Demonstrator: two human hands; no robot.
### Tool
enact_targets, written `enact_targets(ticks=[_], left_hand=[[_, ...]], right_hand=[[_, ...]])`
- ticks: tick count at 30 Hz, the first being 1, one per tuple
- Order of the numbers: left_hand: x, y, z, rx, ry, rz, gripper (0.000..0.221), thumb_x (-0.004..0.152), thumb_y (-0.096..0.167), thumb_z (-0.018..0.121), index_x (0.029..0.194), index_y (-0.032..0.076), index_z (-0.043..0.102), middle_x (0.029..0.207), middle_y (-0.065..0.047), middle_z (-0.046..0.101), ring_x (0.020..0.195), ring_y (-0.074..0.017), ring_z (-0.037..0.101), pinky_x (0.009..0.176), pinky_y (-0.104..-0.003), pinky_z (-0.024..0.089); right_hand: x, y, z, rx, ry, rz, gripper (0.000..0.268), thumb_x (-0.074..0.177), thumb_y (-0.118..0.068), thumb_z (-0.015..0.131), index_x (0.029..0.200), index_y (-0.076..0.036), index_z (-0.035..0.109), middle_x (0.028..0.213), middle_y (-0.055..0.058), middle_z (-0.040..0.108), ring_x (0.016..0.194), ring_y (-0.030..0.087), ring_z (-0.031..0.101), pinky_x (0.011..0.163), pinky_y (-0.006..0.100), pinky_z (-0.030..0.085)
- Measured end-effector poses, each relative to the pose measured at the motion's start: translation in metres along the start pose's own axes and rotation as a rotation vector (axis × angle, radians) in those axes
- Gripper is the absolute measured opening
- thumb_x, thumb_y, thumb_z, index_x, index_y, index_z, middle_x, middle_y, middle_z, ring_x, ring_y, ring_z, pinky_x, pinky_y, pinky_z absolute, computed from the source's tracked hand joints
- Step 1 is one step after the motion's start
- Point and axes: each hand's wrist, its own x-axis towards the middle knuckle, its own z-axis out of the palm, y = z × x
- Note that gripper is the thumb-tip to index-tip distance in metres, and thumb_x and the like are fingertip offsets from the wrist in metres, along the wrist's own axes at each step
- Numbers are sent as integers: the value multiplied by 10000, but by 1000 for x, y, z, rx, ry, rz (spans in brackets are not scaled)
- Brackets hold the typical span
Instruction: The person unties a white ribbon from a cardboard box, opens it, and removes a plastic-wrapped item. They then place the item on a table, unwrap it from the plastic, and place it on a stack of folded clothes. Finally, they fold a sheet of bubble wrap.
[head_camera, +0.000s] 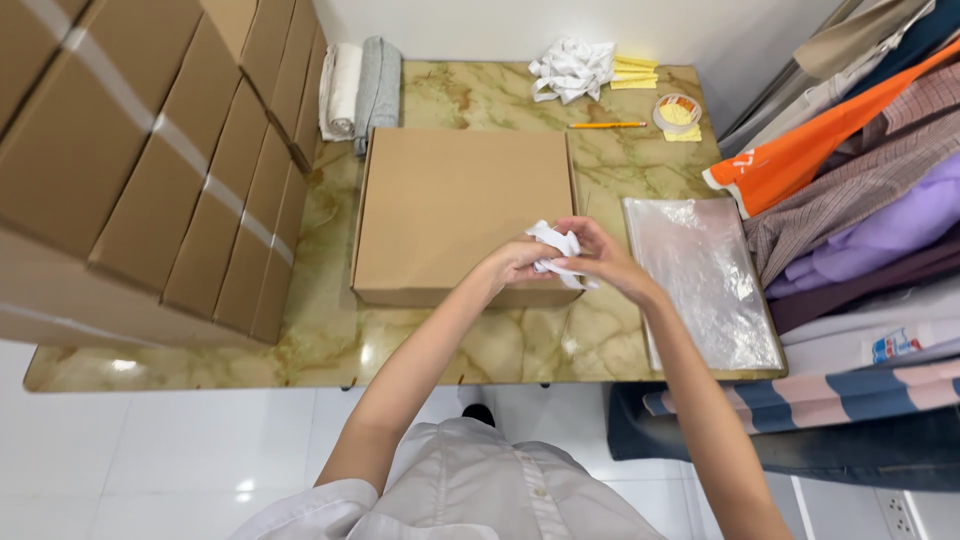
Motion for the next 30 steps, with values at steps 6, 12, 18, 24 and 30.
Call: enact_targets(ticks=[6,12,18,24,30], left_hand=[[71,57,-32,676,21,333,661,659,-21,753,1300,-28,591,1122,-207,690,999,-350,709,730,-480,648],[27,161,2,1305,-35,686,347,739,-9,647,1081,-52,687,988,-256,709,1006,-475,694,867,-535,578],[41,194,-18,949,-165,647,399,699,-61,612,1097,-63,646,1036,-267,694,1062,-472,660,897,-544,536],[163,175,-71,871,-318,420,480,663,86,802,1133,78,706,1108,-103,726,1122,-277,661,968,-424,509],[164,250,-79,709,-464,328,601,783,214,864,1308,54,619,1413,-189,573,1414,-326,437,1190,-470,325]], right_hand=[[65,-20,-55,-70,140,-20,648,895,-234,768,1468,-140,481,1372,112,564,1258,260,580,980,408,510],[147,-23,-43,293,-21,169,759,978,-431,615,1610,-334,207,1439,173,482,1269,348,556,975,527,522],[211,64,-60,531,56,357,642,817,-98,818,1384,-186,529,1176,78,708,996,251,730,788,504,619],[256,86,-82,433,51,419,669,782,-83,834,1372,-135,523,1054,37,707,826,206,742,617,454,634],[311,57,-108,266,175,478,430,752,-89,846,1137,-44,658,908,46,704,737,150,691,589,351,592]])
